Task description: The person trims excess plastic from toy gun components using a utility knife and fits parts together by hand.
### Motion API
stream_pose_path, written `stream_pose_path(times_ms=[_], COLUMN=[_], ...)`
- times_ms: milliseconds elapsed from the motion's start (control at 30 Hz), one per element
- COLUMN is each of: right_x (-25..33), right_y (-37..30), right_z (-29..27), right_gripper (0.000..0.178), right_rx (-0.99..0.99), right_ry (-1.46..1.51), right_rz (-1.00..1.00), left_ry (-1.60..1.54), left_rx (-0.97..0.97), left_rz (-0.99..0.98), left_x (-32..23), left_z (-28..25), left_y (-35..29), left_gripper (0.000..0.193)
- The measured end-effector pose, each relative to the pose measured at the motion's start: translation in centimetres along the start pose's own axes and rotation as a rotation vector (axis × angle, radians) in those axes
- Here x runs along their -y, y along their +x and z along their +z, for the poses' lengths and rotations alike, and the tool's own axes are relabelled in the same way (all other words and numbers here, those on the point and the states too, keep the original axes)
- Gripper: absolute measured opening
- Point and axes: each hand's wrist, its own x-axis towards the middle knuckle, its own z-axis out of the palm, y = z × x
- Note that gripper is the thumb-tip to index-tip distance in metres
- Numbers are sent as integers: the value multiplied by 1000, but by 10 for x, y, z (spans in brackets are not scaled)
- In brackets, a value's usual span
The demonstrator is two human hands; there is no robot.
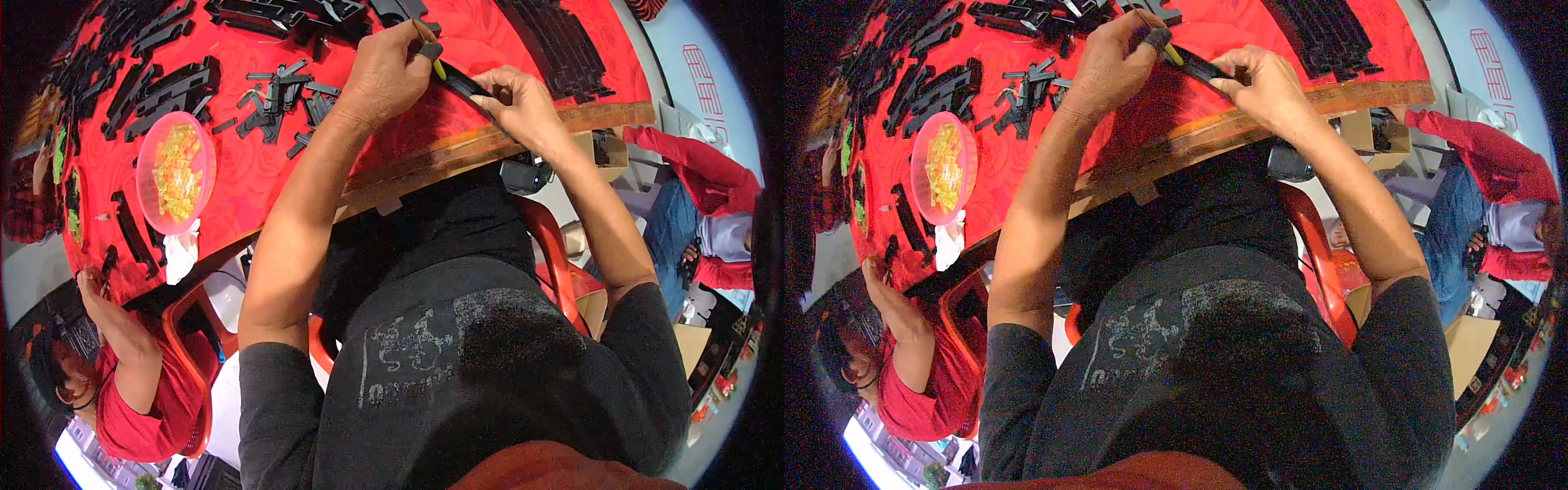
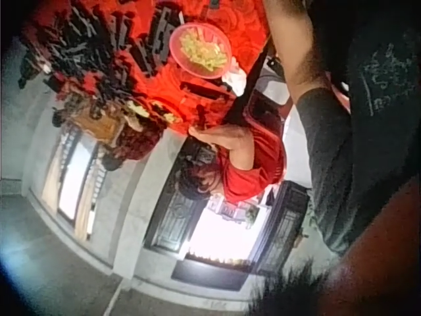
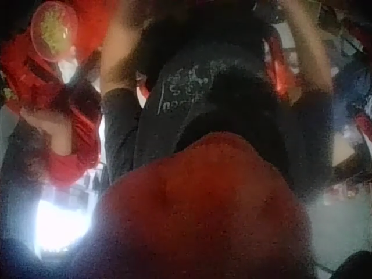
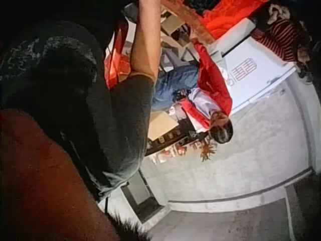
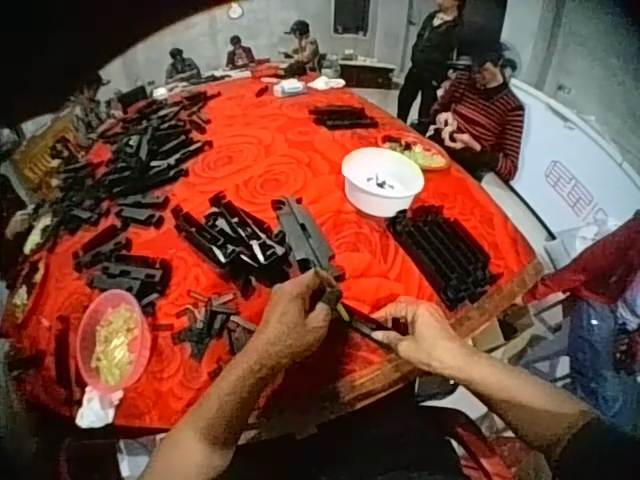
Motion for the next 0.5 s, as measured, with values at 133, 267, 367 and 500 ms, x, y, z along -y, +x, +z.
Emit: stream_pose_path(times_ms=[133, 267, 367, 500], right_x=[15, 11, 15, 9], right_y=[6, 8, 6, 4], right_z=[-2, -4, 0, 3], right_gripper=[25, 31, 28, 27], right_rx=[52, 99, 66, 132], right_ry=[-299, -287, -103, -49], right_rz=[-73, -85, -134, -139], left_ry=[-14, -39, -71, -148], left_rx=[-29, -48, -79, 49], left_rz=[7, 20, 49, -35], left_x=[9, 13, 13, 14], left_z=[1, 3, 4, 8], left_y=[-1, -1, -2, -7], left_gripper=[14, 14, 13, 12])
